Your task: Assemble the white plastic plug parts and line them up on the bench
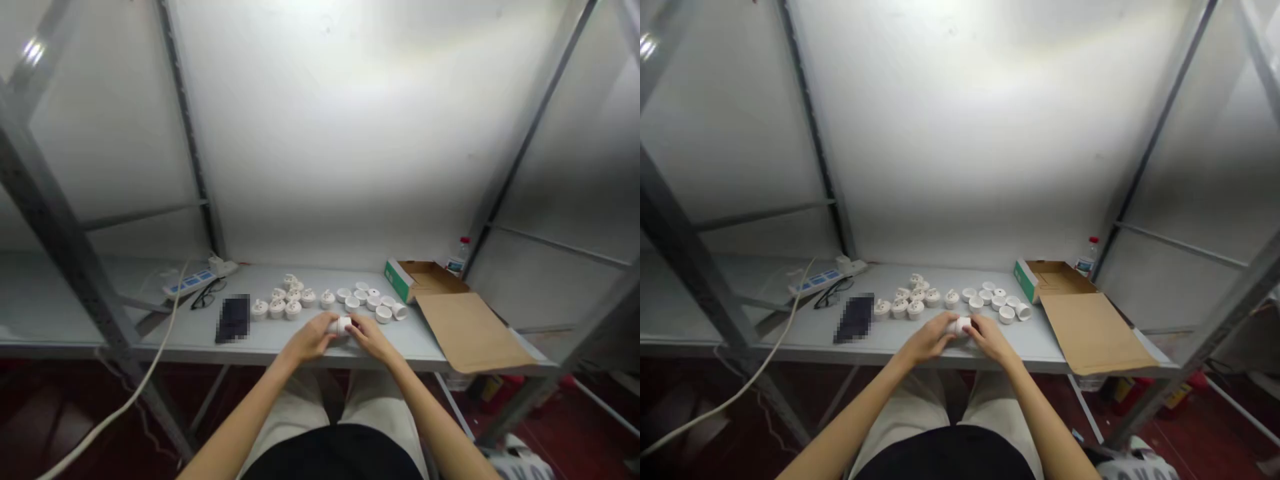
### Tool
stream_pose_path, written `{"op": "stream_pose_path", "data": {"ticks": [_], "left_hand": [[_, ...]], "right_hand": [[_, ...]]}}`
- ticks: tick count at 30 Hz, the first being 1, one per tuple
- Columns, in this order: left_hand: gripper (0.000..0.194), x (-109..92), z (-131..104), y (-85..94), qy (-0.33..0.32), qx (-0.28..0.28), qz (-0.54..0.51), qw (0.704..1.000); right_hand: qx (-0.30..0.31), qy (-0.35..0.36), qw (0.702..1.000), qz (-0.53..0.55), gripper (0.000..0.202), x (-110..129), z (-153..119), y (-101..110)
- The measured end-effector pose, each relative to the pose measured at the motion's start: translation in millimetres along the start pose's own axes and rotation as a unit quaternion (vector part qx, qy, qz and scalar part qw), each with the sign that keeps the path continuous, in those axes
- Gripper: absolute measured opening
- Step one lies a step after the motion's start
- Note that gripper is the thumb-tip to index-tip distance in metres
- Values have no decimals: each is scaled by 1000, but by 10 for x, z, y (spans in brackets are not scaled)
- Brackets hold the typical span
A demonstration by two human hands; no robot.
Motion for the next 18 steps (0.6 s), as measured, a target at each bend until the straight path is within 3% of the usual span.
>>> {"op": "stream_pose_path", "data": {"ticks": [4,10,15,18], "left_hand": [[41,41,10,11,19,-16,2,1000],[39,-10,-7,14,-11,3,9,1000],[36,-54,-15,14,-12,9,16,1000],[35,-37,-9,11,0,3,14,1000]], "right_hand": [[-13,12,1000,5,57,42,-17,31],[-21,-14,1000,-13,27,-53,-9,22],[-7,-27,1000,-14,53,-103,21,-18],[-7,-12,1000,-2,41,-49,18,-2]]}}
Point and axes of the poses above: each hand's wrist, its own z-axis towards the middle knuckle, its own y-axis out of the back of the hand, x = y × z, the point moved 6 cm from there along z, towards the middle knuckle, and after that the axes turned 8 degrees about y, right-handed, at the moved point
